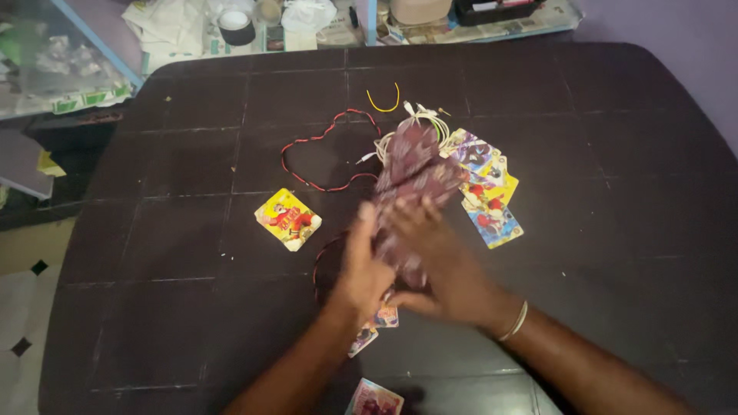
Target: The person wipes the surface of small rectangular cards using a patterned cloth. They pick up individual cards, rub them with the cloth, and place them back on the table. The task is performed repeatedly on multiple cards.
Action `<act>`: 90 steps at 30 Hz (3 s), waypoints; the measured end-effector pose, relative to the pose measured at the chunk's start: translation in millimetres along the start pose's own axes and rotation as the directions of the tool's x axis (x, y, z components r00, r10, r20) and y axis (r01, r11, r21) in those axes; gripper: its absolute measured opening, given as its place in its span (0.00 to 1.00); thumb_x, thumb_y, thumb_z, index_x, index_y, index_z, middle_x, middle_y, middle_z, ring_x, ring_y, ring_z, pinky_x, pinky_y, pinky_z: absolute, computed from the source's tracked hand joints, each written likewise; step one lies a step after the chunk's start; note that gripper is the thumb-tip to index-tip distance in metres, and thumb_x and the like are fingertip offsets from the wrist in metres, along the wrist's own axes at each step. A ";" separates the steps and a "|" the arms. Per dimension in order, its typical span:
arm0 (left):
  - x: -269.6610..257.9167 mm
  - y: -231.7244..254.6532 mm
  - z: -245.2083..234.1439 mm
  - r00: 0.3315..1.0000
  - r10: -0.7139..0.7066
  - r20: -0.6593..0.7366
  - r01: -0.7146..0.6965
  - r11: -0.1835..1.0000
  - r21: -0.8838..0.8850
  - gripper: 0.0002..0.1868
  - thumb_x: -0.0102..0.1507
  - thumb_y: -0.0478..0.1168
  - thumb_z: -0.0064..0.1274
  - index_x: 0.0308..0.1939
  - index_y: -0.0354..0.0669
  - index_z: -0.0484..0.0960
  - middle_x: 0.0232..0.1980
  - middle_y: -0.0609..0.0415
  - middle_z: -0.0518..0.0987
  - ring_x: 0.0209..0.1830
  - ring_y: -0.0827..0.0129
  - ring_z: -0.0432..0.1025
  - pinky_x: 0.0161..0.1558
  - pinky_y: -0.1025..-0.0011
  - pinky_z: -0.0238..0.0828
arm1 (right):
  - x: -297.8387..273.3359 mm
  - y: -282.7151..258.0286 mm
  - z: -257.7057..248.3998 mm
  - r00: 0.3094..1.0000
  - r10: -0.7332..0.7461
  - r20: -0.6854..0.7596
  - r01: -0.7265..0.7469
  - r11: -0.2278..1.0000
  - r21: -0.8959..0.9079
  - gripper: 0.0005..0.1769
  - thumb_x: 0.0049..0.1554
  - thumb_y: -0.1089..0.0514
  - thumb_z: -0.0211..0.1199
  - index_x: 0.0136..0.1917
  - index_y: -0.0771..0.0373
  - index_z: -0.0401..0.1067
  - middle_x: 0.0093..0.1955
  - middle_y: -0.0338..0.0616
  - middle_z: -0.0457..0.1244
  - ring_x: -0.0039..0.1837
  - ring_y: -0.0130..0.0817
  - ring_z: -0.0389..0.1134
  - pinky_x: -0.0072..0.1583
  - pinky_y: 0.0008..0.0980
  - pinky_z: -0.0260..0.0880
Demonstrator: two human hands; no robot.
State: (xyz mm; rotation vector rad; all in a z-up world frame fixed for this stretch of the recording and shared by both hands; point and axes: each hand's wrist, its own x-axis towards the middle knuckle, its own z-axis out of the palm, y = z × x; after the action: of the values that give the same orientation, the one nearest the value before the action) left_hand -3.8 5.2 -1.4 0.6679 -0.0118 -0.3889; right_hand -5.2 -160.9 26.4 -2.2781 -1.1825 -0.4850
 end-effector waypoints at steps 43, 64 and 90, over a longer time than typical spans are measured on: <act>-4.6 23.3 15.1 0.989 -0.146 -0.023 0.136 0.962 -0.236 0.38 0.68 0.70 0.37 0.71 0.51 0.71 0.65 0.46 0.75 0.62 0.55 0.71 0.63 0.53 0.70 | -17.1 -24.4 15.7 0.969 0.148 0.200 -0.172 0.979 0.106 0.73 0.42 0.25 0.71 0.79 0.74 0.41 0.81 0.70 0.43 0.82 0.67 0.40 0.75 0.60 0.43; -8.8 20.0 25.9 0.974 -0.195 -0.116 0.173 0.969 -0.176 0.44 0.62 0.75 0.41 0.66 0.45 0.75 0.58 0.50 0.80 0.53 0.62 0.77 0.47 0.63 0.79 | -9.9 -11.2 6.7 0.991 0.120 0.065 -0.122 0.992 0.030 0.73 0.35 0.26 0.75 0.76 0.71 0.47 0.80 0.68 0.44 0.82 0.66 0.39 0.77 0.56 0.39; -4.7 15.6 19.3 0.973 -0.204 -0.109 0.184 0.968 -0.169 0.47 0.64 0.77 0.34 0.67 0.43 0.73 0.58 0.47 0.79 0.55 0.57 0.75 0.56 0.56 0.74 | -24.4 -18.1 25.2 0.984 0.108 0.144 -0.137 0.968 0.210 0.67 0.43 0.27 0.73 0.75 0.76 0.52 0.83 0.71 0.38 0.83 0.73 0.35 0.78 0.61 0.38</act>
State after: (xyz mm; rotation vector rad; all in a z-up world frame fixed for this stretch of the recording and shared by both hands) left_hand -5.3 6.4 23.8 0.5367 0.2042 -0.5307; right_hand -31.9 -152.8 -1.5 -2.2007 -1.0896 -0.1507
